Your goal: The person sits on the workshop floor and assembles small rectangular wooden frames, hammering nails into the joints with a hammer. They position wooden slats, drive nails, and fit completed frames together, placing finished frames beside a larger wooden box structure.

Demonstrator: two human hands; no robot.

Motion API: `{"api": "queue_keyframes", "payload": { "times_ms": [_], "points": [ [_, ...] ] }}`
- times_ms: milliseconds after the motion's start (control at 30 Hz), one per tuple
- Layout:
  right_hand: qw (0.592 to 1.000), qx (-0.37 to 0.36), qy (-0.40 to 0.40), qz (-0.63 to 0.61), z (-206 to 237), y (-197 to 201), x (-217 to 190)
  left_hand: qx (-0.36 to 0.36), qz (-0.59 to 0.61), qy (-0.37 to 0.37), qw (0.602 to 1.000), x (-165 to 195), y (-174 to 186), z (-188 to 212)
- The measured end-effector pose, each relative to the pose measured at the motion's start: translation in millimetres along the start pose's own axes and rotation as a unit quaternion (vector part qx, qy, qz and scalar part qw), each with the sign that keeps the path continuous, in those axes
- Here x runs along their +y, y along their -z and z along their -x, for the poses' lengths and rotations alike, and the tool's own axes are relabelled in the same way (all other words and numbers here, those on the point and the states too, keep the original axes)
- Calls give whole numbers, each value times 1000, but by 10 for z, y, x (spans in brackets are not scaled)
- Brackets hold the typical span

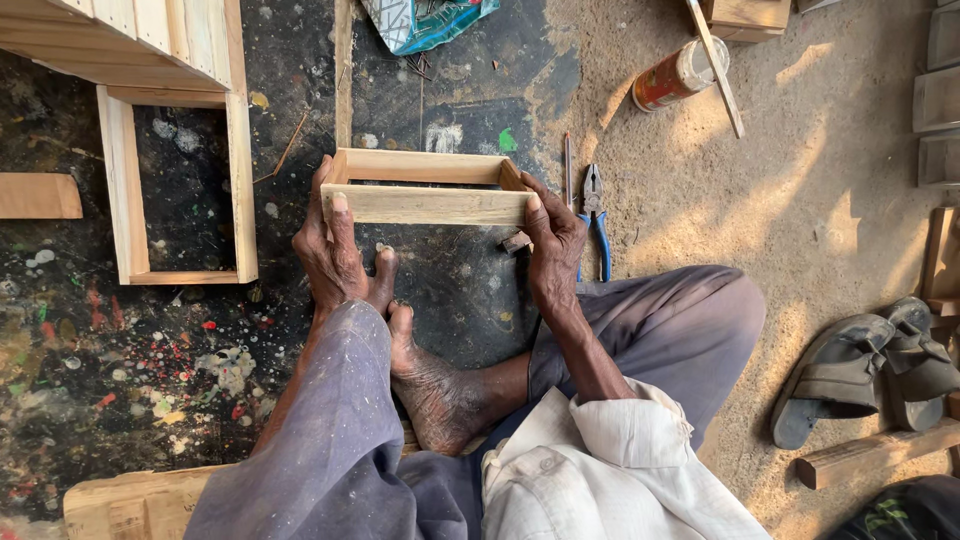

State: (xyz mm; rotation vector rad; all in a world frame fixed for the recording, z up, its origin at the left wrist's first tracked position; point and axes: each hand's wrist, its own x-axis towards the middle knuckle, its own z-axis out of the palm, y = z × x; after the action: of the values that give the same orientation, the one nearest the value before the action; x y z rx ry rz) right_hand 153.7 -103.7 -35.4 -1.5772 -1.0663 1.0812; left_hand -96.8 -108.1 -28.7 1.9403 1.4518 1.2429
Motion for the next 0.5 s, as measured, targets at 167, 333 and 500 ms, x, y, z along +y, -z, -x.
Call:
{"api": "queue_keyframes", "payload": {
  "times_ms": [167, 333, 500],
  "points": [
    [1000, -5, -1, -30, 11, 2, -10, -6, -2, 12, 1000, -15, 1, 38],
    [1000, -2, -9, -6, 1, 4, -26, -11, -11, 4, 1000, 16, 17, 2],
    [999, -8, -5, -42, -65, 16, -70, -33, 50, 149, 987, 100, 32, -39]
  ]
}}
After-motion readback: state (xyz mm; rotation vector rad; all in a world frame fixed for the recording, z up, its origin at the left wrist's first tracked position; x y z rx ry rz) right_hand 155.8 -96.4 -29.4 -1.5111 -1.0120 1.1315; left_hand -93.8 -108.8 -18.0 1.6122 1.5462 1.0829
